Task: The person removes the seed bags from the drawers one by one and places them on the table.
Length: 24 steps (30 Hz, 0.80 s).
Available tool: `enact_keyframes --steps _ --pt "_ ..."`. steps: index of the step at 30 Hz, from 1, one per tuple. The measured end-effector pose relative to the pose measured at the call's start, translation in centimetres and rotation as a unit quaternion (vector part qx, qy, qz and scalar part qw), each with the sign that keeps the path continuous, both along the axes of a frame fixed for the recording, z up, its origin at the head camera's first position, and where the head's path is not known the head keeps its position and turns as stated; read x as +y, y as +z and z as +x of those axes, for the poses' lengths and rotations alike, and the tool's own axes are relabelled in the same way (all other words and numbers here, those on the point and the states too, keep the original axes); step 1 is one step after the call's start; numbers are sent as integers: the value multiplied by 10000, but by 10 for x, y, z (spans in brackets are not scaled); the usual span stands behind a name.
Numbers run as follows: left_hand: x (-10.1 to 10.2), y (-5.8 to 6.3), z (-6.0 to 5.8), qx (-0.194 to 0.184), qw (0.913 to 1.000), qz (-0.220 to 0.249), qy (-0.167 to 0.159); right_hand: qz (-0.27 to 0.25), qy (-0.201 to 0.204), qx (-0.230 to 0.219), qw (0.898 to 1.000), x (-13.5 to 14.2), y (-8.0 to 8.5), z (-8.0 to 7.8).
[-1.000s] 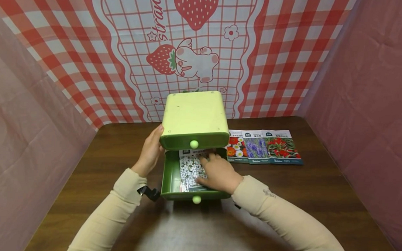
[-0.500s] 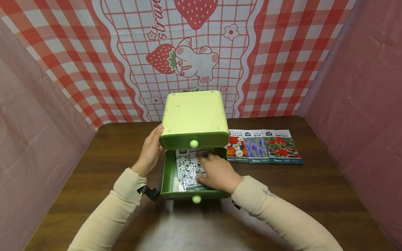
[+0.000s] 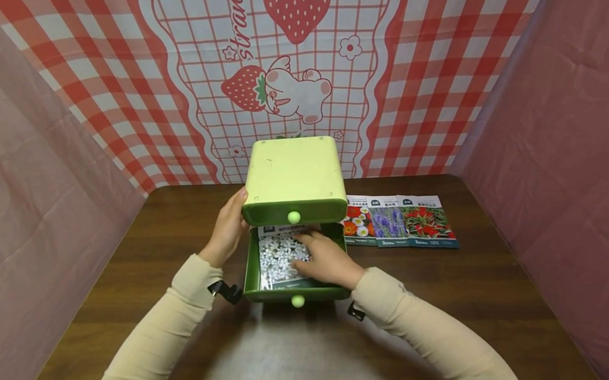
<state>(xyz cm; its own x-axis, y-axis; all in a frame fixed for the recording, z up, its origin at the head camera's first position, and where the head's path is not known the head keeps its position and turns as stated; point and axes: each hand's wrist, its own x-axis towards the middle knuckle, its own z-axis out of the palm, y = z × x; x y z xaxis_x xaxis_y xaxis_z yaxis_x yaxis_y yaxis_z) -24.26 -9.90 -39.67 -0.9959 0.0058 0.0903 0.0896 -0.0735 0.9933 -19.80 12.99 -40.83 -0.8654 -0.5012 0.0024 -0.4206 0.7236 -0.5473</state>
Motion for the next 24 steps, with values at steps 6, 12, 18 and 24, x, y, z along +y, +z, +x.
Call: enact_keyframes --steps 6,12,18,24 --pt "0 0 1 -38 10000 17 -13 -364 -63 -372 9986 -1 0 0" --pt "-1 0 -1 -66 9999 12 -81 -775 -255 -570 9950 0 1 2" --pt "-2 0 0 -33 9998 -112 -167 -1351 -359 -767 9872 2 4 6" --pt "-2 0 1 -29 9996 -237 -128 -2018 -552 -1183 9707 3 5 8"
